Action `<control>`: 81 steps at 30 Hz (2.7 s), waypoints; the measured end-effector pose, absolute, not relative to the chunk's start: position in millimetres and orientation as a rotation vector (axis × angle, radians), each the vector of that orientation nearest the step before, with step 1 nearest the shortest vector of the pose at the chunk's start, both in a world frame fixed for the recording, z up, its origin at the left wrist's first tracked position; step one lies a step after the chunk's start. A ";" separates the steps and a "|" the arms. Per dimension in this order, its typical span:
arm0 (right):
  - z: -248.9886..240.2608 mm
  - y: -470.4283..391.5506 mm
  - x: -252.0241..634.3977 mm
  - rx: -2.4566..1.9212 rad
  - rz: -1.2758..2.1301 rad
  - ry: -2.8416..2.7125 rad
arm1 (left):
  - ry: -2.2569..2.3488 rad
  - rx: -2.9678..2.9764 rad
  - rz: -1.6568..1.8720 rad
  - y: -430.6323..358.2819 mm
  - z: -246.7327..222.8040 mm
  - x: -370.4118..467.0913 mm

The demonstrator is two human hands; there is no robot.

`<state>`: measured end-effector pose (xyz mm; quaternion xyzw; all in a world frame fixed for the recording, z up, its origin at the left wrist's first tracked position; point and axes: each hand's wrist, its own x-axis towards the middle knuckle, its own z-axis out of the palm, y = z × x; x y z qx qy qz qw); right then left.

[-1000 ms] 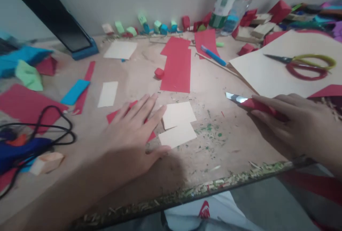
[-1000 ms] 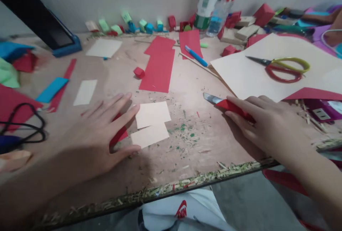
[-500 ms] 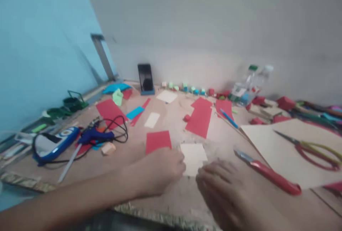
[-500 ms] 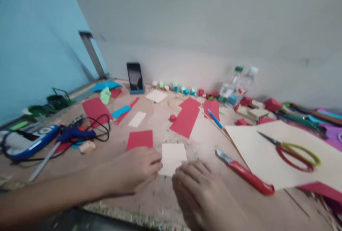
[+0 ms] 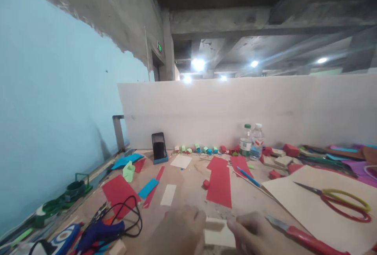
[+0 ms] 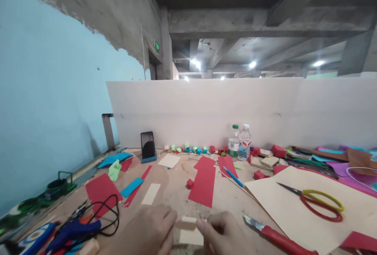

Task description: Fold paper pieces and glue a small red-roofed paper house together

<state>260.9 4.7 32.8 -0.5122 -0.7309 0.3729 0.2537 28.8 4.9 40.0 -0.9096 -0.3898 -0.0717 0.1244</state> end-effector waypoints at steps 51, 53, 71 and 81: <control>24.2 32.9 225.5 -1.230 1.509 -1.358 | -2.147 -3.150 -1.526 18.6 19.0 25.1; 24.2 32.3 225.8 -1.215 1.516 -1.357 | -2.181 -3.183 -1.555 17.7 18.6 25.6; 22.7 31.6 225.7 -1.124 1.675 -1.270 | -2.263 -3.194 -1.521 16.8 15.3 21.5; 24.2 30.6 223.7 -1.120 1.727 -1.258 | -2.261 -3.234 -1.446 16.3 12.0 23.7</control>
